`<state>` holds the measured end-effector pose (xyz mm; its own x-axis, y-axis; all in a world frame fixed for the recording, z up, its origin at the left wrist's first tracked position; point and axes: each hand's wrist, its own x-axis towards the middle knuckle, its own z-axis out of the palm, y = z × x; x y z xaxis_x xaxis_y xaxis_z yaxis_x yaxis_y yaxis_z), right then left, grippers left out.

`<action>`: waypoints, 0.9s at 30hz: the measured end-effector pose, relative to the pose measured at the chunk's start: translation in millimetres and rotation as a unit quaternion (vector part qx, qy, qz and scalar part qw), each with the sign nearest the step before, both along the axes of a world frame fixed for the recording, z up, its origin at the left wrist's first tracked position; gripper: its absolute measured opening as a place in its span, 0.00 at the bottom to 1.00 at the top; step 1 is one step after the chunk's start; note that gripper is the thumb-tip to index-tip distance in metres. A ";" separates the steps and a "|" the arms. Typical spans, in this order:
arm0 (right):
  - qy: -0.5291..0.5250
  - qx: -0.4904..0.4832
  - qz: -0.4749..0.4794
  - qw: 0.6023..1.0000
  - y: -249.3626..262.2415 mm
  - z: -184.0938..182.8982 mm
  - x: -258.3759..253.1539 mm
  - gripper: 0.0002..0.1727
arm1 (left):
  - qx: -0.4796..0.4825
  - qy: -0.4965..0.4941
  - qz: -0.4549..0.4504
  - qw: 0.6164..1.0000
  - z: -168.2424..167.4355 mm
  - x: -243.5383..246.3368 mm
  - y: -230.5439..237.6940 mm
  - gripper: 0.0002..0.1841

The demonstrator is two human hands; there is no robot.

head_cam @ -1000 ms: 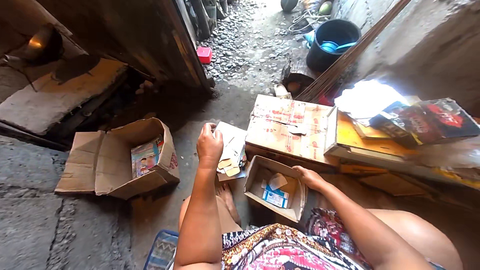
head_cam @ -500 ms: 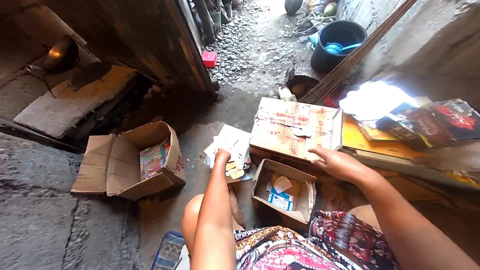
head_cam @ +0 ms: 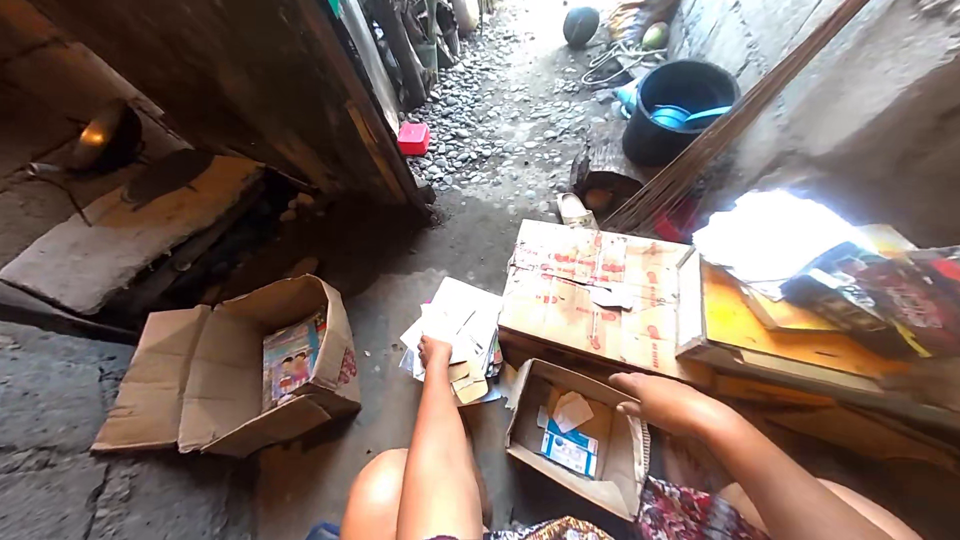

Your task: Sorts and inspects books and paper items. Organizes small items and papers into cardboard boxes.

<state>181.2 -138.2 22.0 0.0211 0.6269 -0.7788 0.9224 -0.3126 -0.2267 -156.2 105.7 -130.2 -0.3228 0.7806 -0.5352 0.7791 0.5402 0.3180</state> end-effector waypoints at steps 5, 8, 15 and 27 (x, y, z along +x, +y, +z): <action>-0.016 0.024 -0.001 1.000 9.0 -5.3 4.1 0.33 | 0.024 0.062 -0.066 0.996 -19.9 2.5 6.5 0.59; -0.010 0.000 -0.008 1.000 7.3 -6.9 7.3 0.33 | 0.052 0.050 -0.085 0.994 -30.5 0.6 10.2 0.63; 0.002 -0.012 -0.012 1.000 -1.5 -9.8 8.4 0.33 | 0.054 0.020 -0.188 0.980 -33.4 0.0 13.9 0.60; -0.002 -0.017 -0.011 1.000 -6.7 -6.7 9.1 0.32 | 0.021 0.074 -0.142 0.987 -32.6 19.2 9.6 0.61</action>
